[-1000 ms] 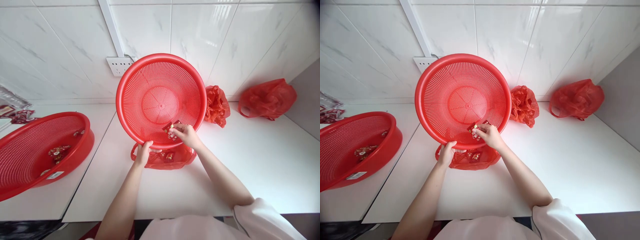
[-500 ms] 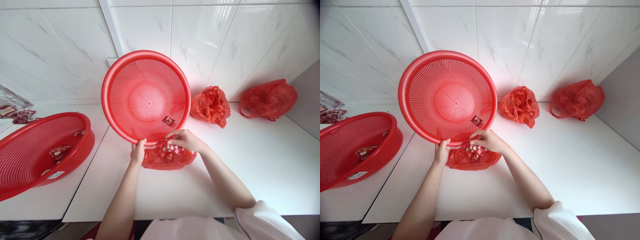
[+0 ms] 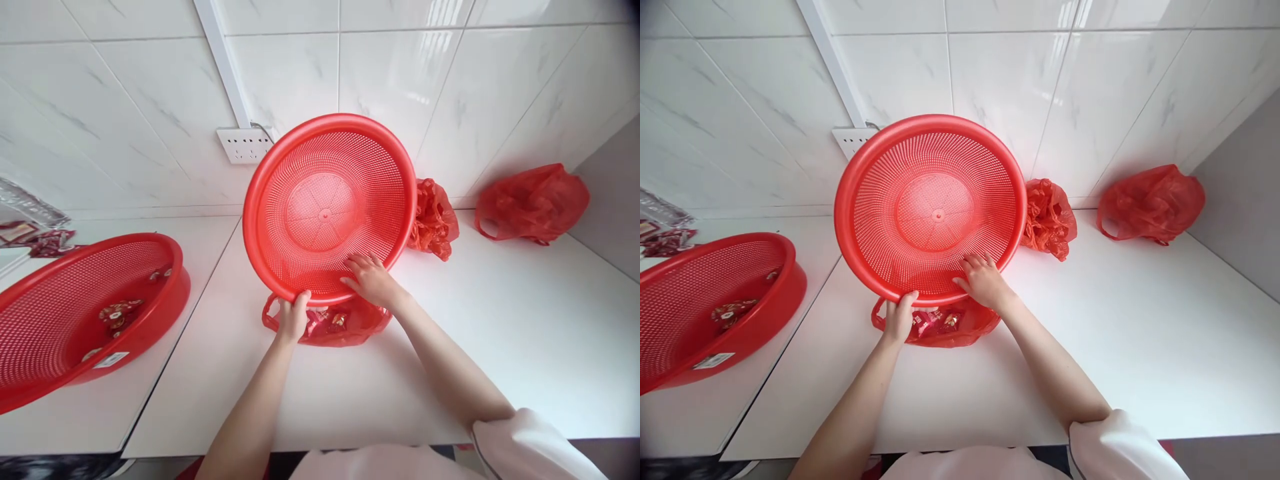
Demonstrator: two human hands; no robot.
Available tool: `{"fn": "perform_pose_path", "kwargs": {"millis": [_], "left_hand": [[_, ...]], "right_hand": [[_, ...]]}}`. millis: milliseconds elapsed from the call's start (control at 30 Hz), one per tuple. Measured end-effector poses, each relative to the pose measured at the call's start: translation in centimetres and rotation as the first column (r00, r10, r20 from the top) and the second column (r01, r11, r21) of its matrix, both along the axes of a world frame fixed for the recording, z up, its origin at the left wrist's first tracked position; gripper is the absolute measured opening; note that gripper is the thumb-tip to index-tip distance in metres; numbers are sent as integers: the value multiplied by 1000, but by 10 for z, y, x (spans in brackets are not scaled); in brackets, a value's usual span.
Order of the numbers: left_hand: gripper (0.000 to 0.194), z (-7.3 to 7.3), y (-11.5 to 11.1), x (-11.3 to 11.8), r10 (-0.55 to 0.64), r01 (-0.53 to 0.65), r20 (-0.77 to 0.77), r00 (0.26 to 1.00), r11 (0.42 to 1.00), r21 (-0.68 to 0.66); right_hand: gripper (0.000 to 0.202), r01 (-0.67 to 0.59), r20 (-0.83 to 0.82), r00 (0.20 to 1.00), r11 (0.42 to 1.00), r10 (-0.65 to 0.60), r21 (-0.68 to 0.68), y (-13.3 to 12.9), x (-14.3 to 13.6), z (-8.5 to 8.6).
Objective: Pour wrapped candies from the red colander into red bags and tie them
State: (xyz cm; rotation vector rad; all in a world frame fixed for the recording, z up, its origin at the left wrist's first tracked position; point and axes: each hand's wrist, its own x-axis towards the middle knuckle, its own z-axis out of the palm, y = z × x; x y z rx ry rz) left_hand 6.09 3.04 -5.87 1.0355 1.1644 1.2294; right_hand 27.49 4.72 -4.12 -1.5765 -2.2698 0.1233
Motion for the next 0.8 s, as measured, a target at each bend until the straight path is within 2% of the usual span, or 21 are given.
{"fn": "perform_pose_path", "kwargs": {"millis": [67,133,233,300,400,533,633,700,800], "left_hand": [[10,1,2,1,51,-51,12,999,999,4],[15,2,6,0,115,-114,64,991,993,-13],[26,4,14,-5,179,-176,140,974,984,-35],[31,4,17,-7,192,-189,180,965,981,-29],[30,6,19,-9,170,-169,234,957,985,-27],[31,11,19,-11,181,-183,279,943,983,-21],[29,14,18,-12,160,-160,307,938,987,-24],[31,16,17,-12,115,-116,319,941,993,-15],[36,18,16,-17,10,-20,288,957,999,35]], "right_hand": [[43,-183,-92,980,979,175,-88,-2,0,3],[37,-329,-215,928,940,304,-90,-6,1,10],[38,-376,-384,859,926,338,-26,-12,0,24],[38,-396,-466,818,917,337,-34,-17,-1,31],[40,-438,-475,808,895,350,-85,-23,-5,39],[43,-313,-313,907,948,281,-58,-26,-7,40],[51,-129,-174,978,990,118,-53,-23,-5,36],[48,-39,-199,980,998,30,-43,-20,-4,32],[32,44,-385,923,996,-13,73,-17,-2,30]]}}
